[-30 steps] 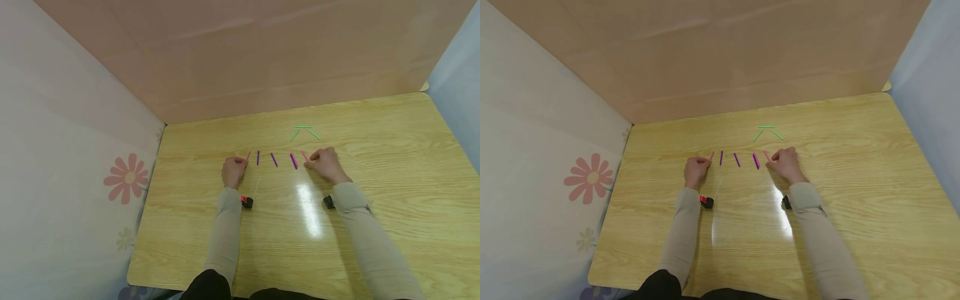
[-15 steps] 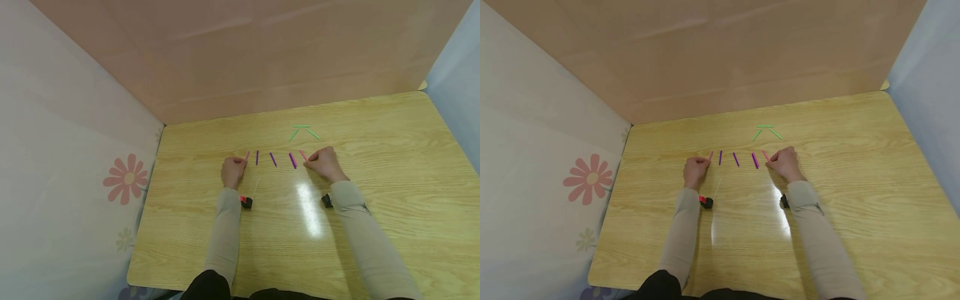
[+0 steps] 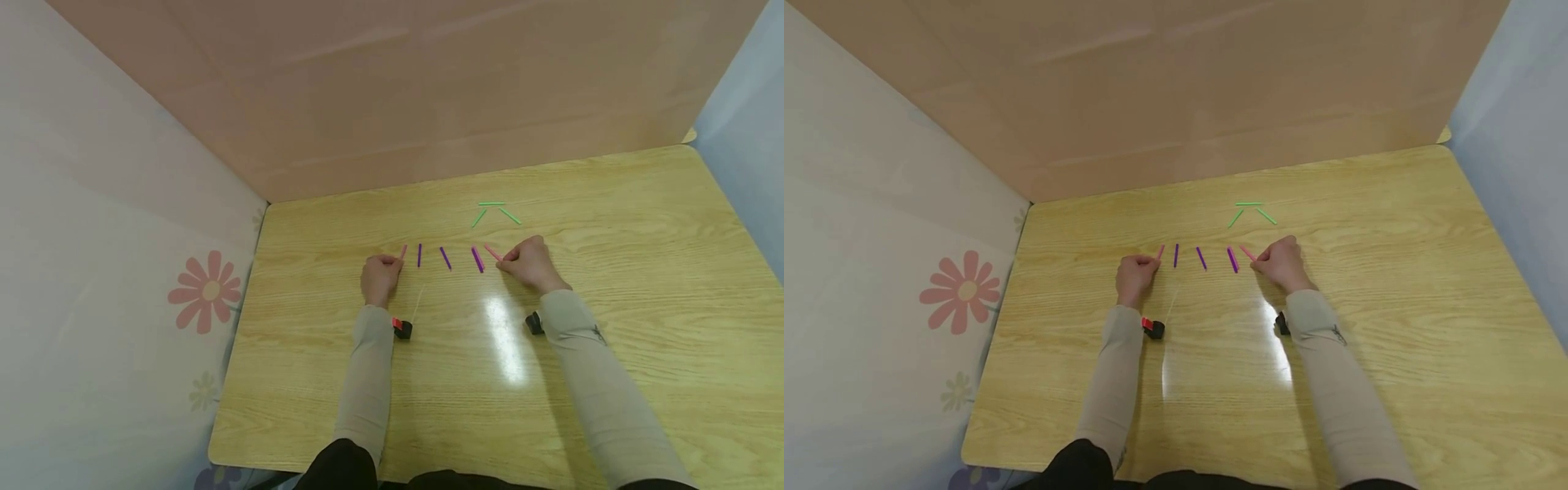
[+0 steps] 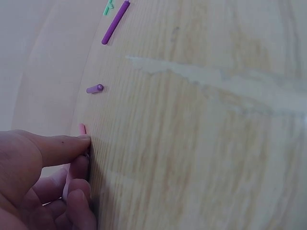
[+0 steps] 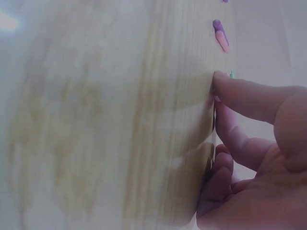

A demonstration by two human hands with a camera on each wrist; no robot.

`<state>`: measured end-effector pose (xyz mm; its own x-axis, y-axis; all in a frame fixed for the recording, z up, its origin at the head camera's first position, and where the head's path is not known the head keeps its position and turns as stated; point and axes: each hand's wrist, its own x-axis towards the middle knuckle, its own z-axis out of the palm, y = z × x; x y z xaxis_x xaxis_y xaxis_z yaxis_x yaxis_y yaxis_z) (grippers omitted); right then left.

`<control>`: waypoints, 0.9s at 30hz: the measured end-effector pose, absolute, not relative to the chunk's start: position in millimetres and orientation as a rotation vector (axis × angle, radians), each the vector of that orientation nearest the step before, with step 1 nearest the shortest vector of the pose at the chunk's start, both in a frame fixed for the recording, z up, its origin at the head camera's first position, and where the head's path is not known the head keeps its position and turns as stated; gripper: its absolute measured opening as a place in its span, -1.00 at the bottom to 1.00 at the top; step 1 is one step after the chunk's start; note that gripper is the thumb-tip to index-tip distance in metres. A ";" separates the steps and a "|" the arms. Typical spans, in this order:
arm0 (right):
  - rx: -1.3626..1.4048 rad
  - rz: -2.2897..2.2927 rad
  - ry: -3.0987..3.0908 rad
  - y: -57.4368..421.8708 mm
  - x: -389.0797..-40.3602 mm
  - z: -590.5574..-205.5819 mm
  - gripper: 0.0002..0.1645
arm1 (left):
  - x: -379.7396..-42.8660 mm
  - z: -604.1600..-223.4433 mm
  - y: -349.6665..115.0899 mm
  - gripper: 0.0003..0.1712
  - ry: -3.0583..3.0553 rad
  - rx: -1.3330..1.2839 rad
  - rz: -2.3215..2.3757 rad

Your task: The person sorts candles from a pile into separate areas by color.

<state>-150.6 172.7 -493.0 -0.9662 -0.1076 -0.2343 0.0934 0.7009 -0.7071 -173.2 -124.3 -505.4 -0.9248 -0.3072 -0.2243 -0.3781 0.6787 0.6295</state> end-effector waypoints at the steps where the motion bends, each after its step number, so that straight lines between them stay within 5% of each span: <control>1: -0.021 -1.113 2.660 172.8 -151.1 -492.9 -0.66 | -173.4 -505.0 -124.3 -0.74 2.787 -0.568 1.078; 27: -0.241 -1.037 2.691 207.1 -138.7 -493.9 -0.70 | -170.6 -507.2 -126.1 -0.76 2.755 -0.591 1.113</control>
